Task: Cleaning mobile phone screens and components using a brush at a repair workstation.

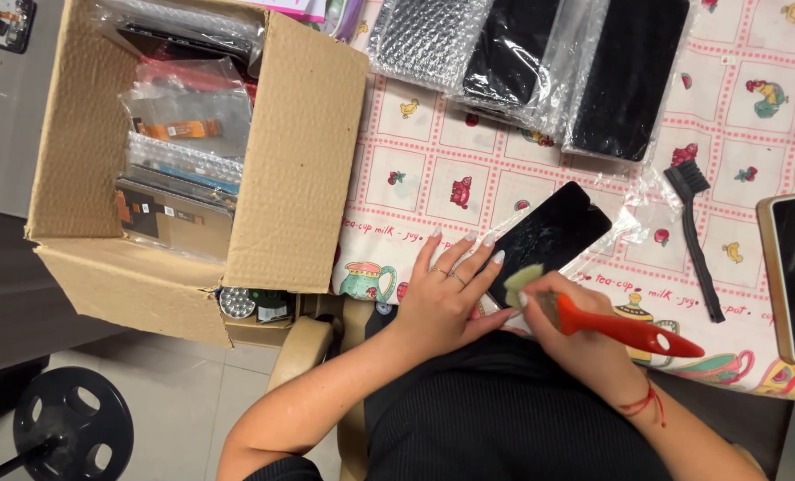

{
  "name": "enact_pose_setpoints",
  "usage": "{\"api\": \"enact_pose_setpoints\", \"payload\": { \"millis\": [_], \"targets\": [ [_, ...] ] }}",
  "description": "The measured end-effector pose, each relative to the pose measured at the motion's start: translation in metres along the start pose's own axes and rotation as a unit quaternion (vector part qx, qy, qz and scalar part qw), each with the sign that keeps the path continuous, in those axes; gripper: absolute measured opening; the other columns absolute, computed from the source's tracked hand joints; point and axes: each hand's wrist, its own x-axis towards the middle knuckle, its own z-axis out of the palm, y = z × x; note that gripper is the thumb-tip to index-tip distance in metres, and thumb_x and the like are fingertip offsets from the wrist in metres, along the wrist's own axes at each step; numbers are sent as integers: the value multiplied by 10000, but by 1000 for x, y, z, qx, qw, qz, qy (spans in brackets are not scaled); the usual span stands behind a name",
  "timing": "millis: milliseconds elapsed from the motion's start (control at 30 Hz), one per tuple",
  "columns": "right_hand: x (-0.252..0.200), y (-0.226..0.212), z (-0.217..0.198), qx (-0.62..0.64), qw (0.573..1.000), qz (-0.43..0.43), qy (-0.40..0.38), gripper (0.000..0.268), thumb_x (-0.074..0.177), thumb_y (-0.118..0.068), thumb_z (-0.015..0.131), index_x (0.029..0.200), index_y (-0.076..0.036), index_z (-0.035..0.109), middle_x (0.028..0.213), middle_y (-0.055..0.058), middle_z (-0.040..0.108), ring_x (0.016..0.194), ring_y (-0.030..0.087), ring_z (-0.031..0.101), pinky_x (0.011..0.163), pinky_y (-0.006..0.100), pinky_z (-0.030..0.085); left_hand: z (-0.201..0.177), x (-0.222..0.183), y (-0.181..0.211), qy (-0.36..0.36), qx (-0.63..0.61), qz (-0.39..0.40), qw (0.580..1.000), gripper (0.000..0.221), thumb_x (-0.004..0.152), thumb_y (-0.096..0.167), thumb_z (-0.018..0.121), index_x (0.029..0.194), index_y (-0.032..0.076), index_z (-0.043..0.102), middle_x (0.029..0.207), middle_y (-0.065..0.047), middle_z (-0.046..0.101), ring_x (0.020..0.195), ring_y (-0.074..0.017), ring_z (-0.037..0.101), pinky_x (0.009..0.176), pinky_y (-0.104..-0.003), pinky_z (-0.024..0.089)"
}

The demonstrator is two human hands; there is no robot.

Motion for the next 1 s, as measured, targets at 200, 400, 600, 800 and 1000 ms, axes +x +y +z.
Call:
{"api": "enact_pose_setpoints", "payload": {
  "millis": [200, 400, 600, 800, 1000],
  "targets": [
    [36, 55, -24, 35, 993, 55, 94, 117, 1013, -226, 673, 993, -111, 683, 958, 28, 700, 962, 167, 648, 981, 318, 467, -3, 1, 0, -1, 4, 5, 1000, 547, 913, 498, 772, 1232, 59, 699, 1344, -151, 682, 1203, -358, 675, 1079, -621, 437],
    [47, 34, -65, -12, 978, -15, 210, 103, 1093, -128, 708, 1130, -34, 692, 1108, 89, 711, 1062, 225, 657, 1013, 359, 488, -3, 2, -1, 1, 6, 10, 1000, 554, 905, 495, 783, 1232, 56, 699, 1332, -152, 689, 1198, -361, 677, 1075, -624, 441],
    [42, 25, -50, -128, 941, -253, 183, 159, 1056, -35, 756, 1183, 60, 739, 1126, 199, 747, 1002, 337, 692, 972, 425, 524, -3, 2, -1, 0, 3, 9, 1000, 564, 903, 496, 792, 1238, 54, 691, 1336, -156, 685, 1205, -361, 677, 1071, -623, 443],
    [26, 12, -19, -197, 917, -306, 166, 282, 963, -119, 782, 1179, 56, 736, 1211, 222, 749, 1107, 357, 723, 1059, 434, 548, -1, 1, -1, -3, 0, 3, 1000, 567, 902, 506, 784, 1240, 61, 693, 1331, -141, 686, 1207, -355, 674, 1081, -620, 433],
    [10, 19, 11, -151, 933, -297, 134, 268, 861, -196, 781, 1104, -86, 761, 1157, 96, 771, 1140, 319, 715, 976, 409, 567, 21, -14, -4, 8, -49, -34, 998, 623, 866, 498, 770, 1310, 70, 684, 1373, -148, 666, 1301, -367, 591, 1133, -654, 341]
  ]
}}
